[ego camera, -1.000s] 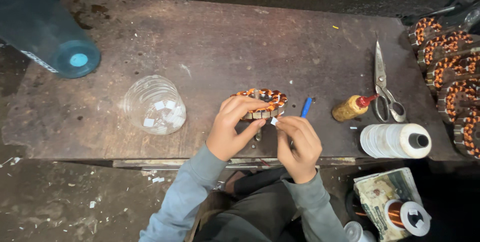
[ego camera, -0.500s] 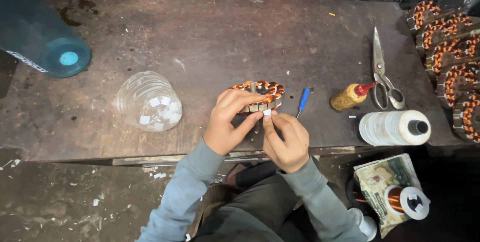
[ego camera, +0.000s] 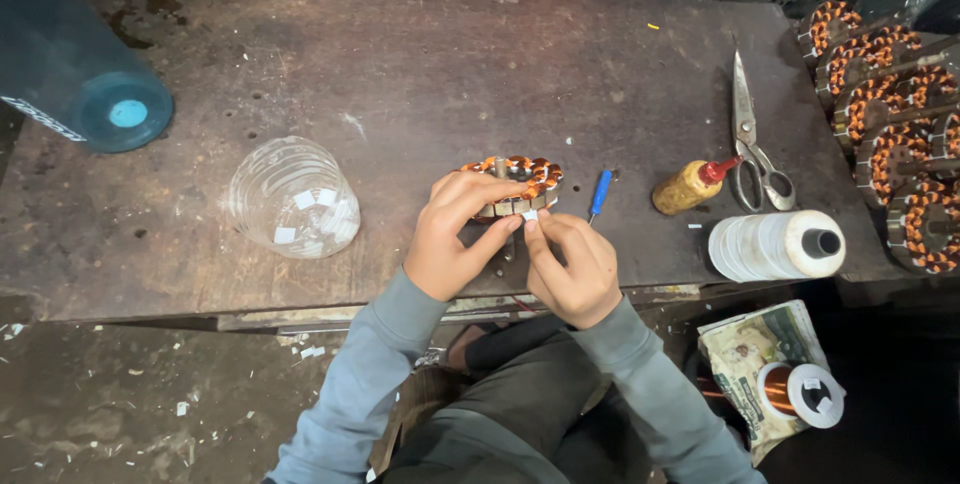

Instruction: The person repairs a fan motor stator by applying small pieces of insulating tape to the copper windings and using a small screwdriver to tuck wires and tape into place.

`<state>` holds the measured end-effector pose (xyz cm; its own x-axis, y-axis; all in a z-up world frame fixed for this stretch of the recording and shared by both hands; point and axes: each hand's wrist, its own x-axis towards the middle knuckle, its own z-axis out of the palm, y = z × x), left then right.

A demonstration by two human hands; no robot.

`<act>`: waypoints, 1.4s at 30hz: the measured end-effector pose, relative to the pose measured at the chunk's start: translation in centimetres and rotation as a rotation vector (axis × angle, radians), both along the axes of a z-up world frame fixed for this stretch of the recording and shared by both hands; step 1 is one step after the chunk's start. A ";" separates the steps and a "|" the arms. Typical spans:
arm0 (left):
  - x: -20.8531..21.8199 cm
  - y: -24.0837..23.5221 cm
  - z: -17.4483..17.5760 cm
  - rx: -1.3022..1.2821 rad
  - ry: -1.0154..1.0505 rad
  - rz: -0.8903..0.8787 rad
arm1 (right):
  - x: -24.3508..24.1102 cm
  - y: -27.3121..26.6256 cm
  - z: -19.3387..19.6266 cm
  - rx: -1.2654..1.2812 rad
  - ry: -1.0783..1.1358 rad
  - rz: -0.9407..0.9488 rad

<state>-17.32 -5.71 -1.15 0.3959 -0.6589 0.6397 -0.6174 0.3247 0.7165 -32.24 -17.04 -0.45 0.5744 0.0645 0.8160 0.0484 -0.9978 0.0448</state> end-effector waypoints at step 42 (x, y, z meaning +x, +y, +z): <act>0.7 -0.2 -0.4 -0.016 -0.049 -0.049 | 1.4 -1.0 -1.4 -0.197 -0.025 -0.011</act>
